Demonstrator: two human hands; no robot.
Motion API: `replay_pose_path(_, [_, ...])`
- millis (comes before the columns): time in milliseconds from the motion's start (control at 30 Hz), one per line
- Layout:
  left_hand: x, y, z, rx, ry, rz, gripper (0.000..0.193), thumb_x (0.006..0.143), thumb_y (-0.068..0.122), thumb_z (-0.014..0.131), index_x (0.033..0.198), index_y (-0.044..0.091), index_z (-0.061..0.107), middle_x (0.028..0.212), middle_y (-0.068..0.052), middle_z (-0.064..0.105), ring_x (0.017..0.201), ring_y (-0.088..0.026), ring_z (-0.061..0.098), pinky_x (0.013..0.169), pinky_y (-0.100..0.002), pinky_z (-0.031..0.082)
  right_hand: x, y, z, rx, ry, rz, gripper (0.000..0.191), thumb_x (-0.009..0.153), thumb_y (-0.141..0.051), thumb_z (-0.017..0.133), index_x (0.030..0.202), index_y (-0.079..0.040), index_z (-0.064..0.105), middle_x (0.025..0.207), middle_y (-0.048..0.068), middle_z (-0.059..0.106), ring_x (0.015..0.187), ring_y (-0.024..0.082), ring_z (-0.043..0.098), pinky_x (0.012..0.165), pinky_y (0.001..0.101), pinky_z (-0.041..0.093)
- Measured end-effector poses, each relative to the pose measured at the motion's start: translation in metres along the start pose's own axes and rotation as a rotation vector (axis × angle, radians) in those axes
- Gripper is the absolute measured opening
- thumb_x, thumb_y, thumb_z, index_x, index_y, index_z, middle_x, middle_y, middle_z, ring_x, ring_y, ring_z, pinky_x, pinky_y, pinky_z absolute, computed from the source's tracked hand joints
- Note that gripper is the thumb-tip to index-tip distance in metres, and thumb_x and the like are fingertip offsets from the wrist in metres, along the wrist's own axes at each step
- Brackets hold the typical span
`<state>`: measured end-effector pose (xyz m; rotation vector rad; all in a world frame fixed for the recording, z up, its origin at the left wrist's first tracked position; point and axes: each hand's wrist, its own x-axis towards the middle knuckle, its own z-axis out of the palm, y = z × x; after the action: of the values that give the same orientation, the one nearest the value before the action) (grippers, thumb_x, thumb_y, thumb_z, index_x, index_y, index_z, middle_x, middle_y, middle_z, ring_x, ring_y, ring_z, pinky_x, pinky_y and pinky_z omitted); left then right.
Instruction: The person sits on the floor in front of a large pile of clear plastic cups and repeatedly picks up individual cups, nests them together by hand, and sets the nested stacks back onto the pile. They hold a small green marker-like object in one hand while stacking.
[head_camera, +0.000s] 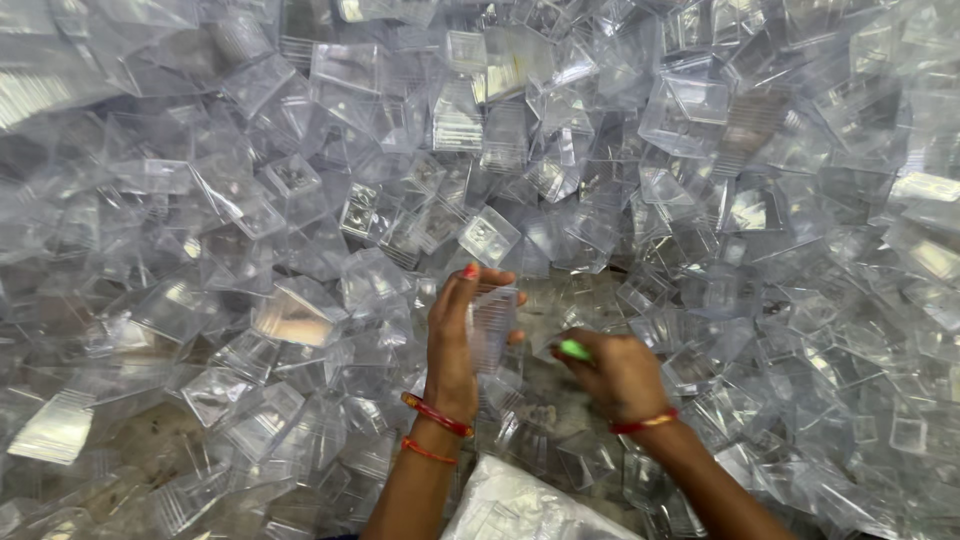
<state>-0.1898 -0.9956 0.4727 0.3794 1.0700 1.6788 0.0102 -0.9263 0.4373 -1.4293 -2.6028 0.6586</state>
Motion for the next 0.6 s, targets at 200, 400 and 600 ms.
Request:
replay_pose_path(200, [-0.01, -0.018, 0.017, 0.584, -0.301, 0.278, 0.03, 0.092, 0.038, 0.075, 0.104, 0.011, 0.073, 0.108, -0.003, 0.076, 0.106, -0.018, 0.07, 0.097, -0.038, 0.052, -0.063, 0.032, -0.052, 0.791, 0.084, 0.173, 0.033, 0.095, -0.026, 0.066, 0.115, -0.003, 0.076, 0.088, 0.009, 0.085, 0.06, 0.009, 0.054, 0.054, 0.0287, 0.042])
replay_pose_path(400, [-0.029, -0.03, 0.029, 0.681, -0.458, 0.177, 0.035, 0.078, 0.029, 0.086, 0.105, 0.011, 0.074, 0.097, -0.001, 0.077, 0.102, -0.012, 0.072, 0.099, -0.032, 0.053, -0.086, 0.023, -0.055, 0.917, 0.156, 0.351, 0.035, 0.096, -0.023, 0.064, 0.116, 0.0, 0.079, 0.063, 0.006, 0.06, 0.047, 0.006, 0.039, 0.044, 0.0248, 0.03])
replay_pose_path(600, [-0.026, -0.028, 0.032, 0.704, -0.434, 0.145, 0.038, 0.076, 0.028, 0.086, 0.108, 0.01, 0.075, 0.097, -0.002, 0.077, 0.1, -0.013, 0.072, 0.095, -0.033, 0.054, -0.08, 0.031, -0.054, 0.949, 0.182, 0.329, 0.034, 0.095, -0.024, 0.061, 0.112, 0.0, 0.078, 0.072, 0.006, 0.077, 0.047, 0.004, 0.039, 0.044, 0.0237, 0.032])
